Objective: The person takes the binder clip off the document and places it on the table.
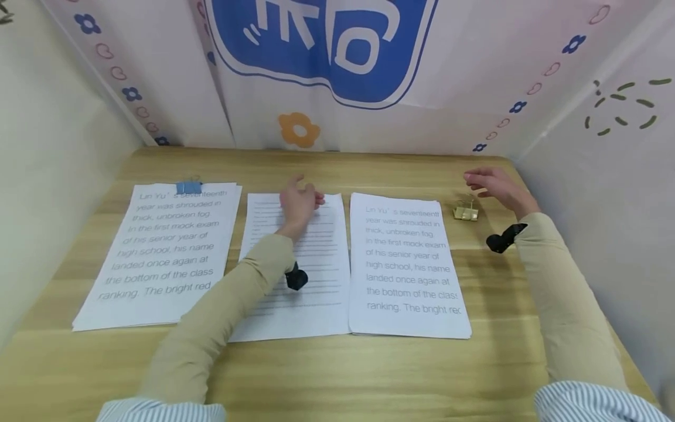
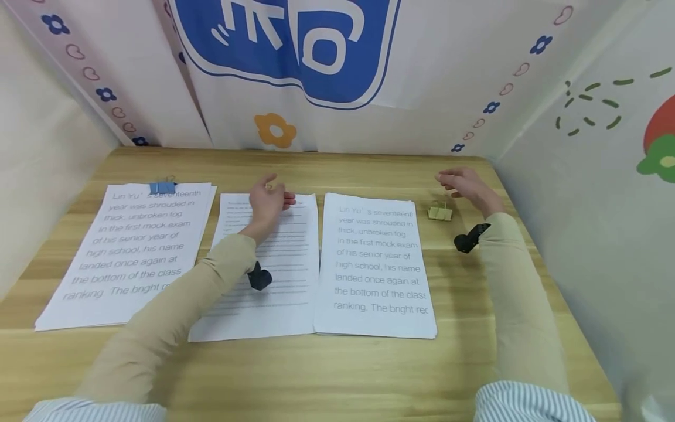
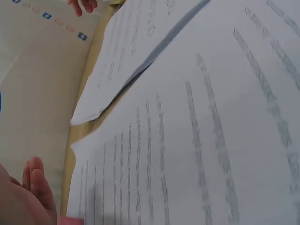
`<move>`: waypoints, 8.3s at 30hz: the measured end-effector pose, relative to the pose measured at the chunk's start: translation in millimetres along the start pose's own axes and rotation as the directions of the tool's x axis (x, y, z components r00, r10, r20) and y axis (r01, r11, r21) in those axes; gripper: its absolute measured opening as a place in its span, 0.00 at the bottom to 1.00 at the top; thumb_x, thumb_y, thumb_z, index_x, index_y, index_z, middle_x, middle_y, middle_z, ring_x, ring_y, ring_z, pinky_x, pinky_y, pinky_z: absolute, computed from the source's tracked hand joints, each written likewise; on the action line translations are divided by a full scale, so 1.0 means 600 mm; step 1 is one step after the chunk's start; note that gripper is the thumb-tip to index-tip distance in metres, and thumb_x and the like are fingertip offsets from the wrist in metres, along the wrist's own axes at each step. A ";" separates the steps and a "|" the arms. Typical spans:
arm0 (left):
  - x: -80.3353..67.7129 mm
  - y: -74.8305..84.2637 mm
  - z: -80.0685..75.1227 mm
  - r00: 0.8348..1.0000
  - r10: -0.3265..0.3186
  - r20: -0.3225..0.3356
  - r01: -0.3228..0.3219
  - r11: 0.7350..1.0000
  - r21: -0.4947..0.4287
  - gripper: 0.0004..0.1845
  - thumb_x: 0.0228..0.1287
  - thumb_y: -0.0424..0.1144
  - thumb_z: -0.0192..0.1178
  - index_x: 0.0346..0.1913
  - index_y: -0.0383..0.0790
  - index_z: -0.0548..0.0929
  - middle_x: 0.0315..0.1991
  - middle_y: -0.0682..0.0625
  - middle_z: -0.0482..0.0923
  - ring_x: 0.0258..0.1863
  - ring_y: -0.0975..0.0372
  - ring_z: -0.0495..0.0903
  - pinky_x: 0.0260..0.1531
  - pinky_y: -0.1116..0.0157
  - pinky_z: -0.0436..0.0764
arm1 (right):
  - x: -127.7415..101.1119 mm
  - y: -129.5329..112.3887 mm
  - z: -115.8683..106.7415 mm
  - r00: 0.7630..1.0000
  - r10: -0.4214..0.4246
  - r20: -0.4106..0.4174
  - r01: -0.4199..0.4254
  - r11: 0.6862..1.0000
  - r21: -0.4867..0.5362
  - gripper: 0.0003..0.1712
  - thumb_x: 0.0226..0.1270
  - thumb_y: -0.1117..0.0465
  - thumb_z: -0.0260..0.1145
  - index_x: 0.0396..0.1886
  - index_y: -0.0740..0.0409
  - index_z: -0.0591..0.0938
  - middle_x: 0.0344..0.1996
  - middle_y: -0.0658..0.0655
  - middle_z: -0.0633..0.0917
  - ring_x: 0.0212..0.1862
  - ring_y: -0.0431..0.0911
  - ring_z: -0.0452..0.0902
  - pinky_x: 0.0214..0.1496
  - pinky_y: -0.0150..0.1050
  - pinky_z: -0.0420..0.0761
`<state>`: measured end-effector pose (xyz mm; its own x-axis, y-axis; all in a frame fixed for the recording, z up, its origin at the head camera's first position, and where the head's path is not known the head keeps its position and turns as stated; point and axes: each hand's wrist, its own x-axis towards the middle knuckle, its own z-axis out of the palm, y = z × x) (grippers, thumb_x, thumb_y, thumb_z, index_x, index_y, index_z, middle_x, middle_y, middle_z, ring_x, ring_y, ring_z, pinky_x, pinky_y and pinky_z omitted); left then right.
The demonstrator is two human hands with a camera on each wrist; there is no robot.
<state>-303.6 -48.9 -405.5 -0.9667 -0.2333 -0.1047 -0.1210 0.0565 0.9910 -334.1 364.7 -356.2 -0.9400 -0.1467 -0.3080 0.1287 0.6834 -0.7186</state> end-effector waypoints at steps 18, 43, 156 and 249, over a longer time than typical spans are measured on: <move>0.020 -0.031 -0.165 0.978 -0.149 -0.145 0.155 0.987 0.031 0.27 0.71 0.34 0.41 0.72 0.39 0.55 0.30 0.45 0.81 0.19 0.70 0.80 0.33 0.69 0.87 | 0.034 -0.069 0.048 0.994 -0.086 0.067 0.087 0.996 -0.004 0.39 0.74 0.45 0.47 0.71 0.70 0.55 0.67 0.73 0.62 0.68 0.64 0.57 0.72 0.60 0.59; 0.006 -0.045 -0.204 0.959 -0.276 -0.067 0.280 0.958 0.061 0.23 0.72 0.36 0.41 0.67 0.31 0.61 0.50 0.37 0.80 0.31 0.66 0.83 0.39 0.72 0.86 | 0.076 -0.144 0.119 0.983 -0.125 0.134 0.129 0.991 -0.021 0.34 0.74 0.50 0.50 0.69 0.68 0.59 0.65 0.72 0.65 0.66 0.63 0.60 0.71 0.59 0.62; 0.004 -0.055 -0.205 0.967 -0.240 -0.083 0.235 0.970 -0.070 0.20 0.66 0.33 0.42 0.59 0.34 0.71 0.33 0.47 0.80 0.27 0.66 0.83 0.35 0.70 0.87 | 0.159 -0.358 0.382 0.870 -0.356 0.342 0.383 0.924 -0.013 0.32 0.70 0.44 0.54 0.66 0.58 0.69 0.61 0.58 0.75 0.62 0.50 0.70 0.65 0.46 0.75; 0.001 -0.065 -0.204 0.987 -0.136 -0.082 0.136 0.991 0.004 0.18 0.66 0.34 0.41 0.53 0.31 0.75 0.38 0.38 0.81 0.27 0.64 0.82 0.35 0.70 0.87 | 0.178 -0.365 0.407 0.903 -0.316 0.290 0.316 0.948 0.045 0.34 0.64 0.42 0.61 0.63 0.58 0.72 0.59 0.57 0.76 0.61 0.48 0.69 0.69 0.46 0.69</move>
<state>-272.1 -170.1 -433.8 -0.9196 -0.3177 -0.2311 -0.2527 0.0280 0.9671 -385.4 24.8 -384.0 -0.7982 -0.5557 -0.2323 -0.1611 0.5687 -0.8066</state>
